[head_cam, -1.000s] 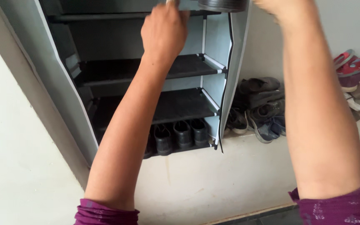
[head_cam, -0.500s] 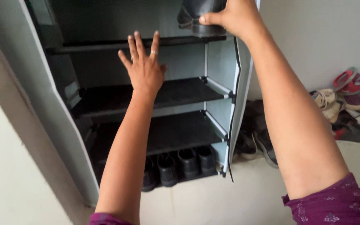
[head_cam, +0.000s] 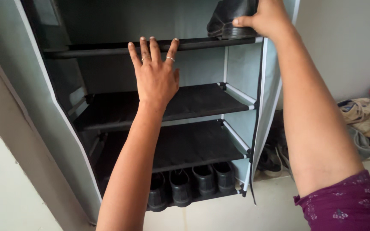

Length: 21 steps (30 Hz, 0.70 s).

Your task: The person organizes a pile of shoes by placing them into a multi-tiered fabric shoe rack. They pick up pairs of shoes from the floor and arrange them on the shelves, filling the bottom and middle tiers.

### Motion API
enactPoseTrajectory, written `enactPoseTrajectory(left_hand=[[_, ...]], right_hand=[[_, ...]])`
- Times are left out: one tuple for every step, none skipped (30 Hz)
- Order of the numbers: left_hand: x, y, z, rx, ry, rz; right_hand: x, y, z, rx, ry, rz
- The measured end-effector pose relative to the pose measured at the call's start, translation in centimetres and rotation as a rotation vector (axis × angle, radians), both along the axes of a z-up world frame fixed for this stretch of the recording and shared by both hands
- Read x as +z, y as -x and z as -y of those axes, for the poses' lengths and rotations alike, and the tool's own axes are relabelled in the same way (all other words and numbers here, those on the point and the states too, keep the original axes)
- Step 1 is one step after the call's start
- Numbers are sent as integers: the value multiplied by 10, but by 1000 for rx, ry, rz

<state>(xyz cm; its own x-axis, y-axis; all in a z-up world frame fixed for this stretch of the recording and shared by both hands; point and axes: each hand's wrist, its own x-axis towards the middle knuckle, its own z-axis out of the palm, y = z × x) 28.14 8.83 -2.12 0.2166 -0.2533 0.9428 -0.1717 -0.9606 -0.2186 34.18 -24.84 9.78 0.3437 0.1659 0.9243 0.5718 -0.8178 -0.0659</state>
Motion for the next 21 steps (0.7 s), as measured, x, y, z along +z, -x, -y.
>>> enactPoseTrajectory(left_hand=[[0, 0, 0, -9, 1, 12], [0, 0, 0, -21, 7, 19], [-1, 0, 1, -33, 14, 26], [0, -1, 1, -45, 21, 34], [-1, -1, 1, -54, 23, 33], [-1, -1, 0, -63, 26, 32], [-1, -1, 0, -74, 27, 31], [-2, -1, 0, -76, 26, 37], [-2, -1, 0, -80, 26, 43], [-3, -1, 0, -83, 26, 49], [-3, -2, 0, -87, 28, 50], [-3, -2, 0, -92, 30, 50], [-2, -2, 0, -94, 33, 52], [-2, -2, -1, -92, 34, 50], [-2, -2, -1, -93, 34, 45], [-2, -2, -1, -95, 34, 40], [-2, -3, -1, -93, 30, 38], [-2, -3, -2, -92, 26, 35], [-2, -3, -2, -89, 24, 33], [-3, -3, -1, -90, 23, 30], [-3, -4, -2, -89, 22, 28]], right_hand=[[-1, -4, 3, 2, 13, 7], [-1, -8, 6, 5, 25, 14], [0, -11, 8, -4, 3, -16], [2, -14, 10, -13, -19, -47], [1, -16, 11, -22, -41, -81], [1, -17, 14, -30, -82, -153], [3, -15, 20, -40, -125, -226], [3, -14, 24, -49, -167, -298], [3, -14, 25, -107, -125, -271], [3, -13, 26, -164, -81, -244], [4, -12, 26, -220, -38, -216], [1, -10, 26, -232, -33, -192], [-1, -6, 24, -243, -27, -166], [-3, -2, 21, -254, -20, -141], [-3, 3, 18, -298, -7, -129], [-3, 7, 14, -342, 7, -116], [-2, 14, 9, -388, 20, -103], [-3, 20, 3, -422, 46, -84], [-5, 26, -3, -456, 72, -64], [-7, 33, -8, -490, 99, -45], [-9, 40, -13, -483, 110, -36]])
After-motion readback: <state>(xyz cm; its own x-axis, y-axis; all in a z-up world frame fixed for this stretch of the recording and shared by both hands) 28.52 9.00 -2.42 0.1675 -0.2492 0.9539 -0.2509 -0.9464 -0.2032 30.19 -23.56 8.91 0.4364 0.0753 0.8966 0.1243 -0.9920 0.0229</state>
